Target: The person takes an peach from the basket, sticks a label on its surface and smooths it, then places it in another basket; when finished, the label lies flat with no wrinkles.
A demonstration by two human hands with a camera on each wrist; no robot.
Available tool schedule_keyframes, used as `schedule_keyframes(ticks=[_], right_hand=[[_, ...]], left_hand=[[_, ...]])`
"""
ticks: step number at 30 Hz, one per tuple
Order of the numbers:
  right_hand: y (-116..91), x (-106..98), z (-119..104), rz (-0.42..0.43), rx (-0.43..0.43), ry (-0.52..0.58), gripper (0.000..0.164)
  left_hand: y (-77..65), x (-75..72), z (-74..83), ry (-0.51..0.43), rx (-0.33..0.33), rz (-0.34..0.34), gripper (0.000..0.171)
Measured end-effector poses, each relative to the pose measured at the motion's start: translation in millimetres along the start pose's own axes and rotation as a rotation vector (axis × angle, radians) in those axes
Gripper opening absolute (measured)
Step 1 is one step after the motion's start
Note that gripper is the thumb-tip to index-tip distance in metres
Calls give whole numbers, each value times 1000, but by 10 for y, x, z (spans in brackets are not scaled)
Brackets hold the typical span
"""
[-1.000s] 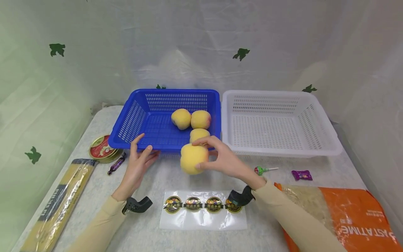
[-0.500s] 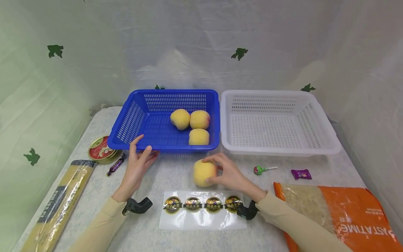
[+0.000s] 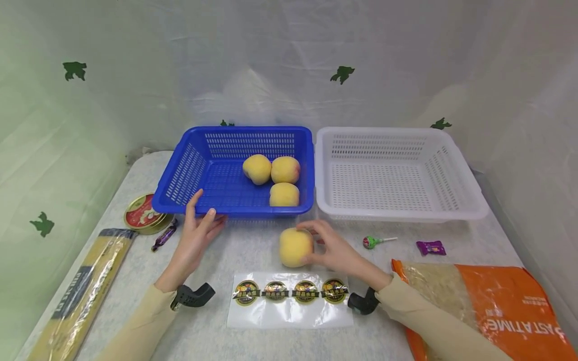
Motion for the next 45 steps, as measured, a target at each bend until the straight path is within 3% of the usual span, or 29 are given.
schedule_keyframes(ticks=[4, 6, 10, 14, 17, 21, 26, 31, 34, 40, 45], right_hand=[[-68, -123, -80, 64, -2, 35, 55], [-122, -174, -107, 92, -5, 38, 49], [-254, -216, -120, 96, 7, 28, 40], [-372, -176, -101, 19, 22, -33, 33], [-454, -108, -68, -60, 48, -94, 30], [-562, -24, -23, -149, 91, -196, 31], [-655, 36, 4, -219, 109, -308, 32], [-685, 72, 31, -234, 113, -350, 34], [-678, 85, 39, -237, 105, -362, 33], [-610, 68, -41, -251, 56, -238, 32], [-435, -74, -189, -141, -6, -179, 26]], left_hand=[[-103, 164, 57, 164, 36, -131, 59], [-197, 302, 100, 261, 100, -233, 56], [-464, 669, 161, 501, 289, -470, 41], [-765, 1048, 23, 813, 415, -700, 31], [-954, 1250, -190, 1070, 468, -807, 35], [-1077, 1389, -455, 1346, 529, -821, 44], [-1107, 1447, -587, 1483, 569, -781, 51], [-1115, 1466, -608, 1526, 627, -757, 49], [-1112, 1466, -628, 1534, 624, -760, 49], [-1102, 1465, -638, 1536, 640, -744, 49], [-1071, 1463, -627, 1502, 637, -738, 47]])
Point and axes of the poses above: each hand's wrist, its own y-axis towards the middle knuckle, its own x-axis out of the palm, z = x × y, the point moved 7 cm from there along y, towards the middle knuckle, and after that the axes turned 9 degrees about -x, right-handed, at the moved point
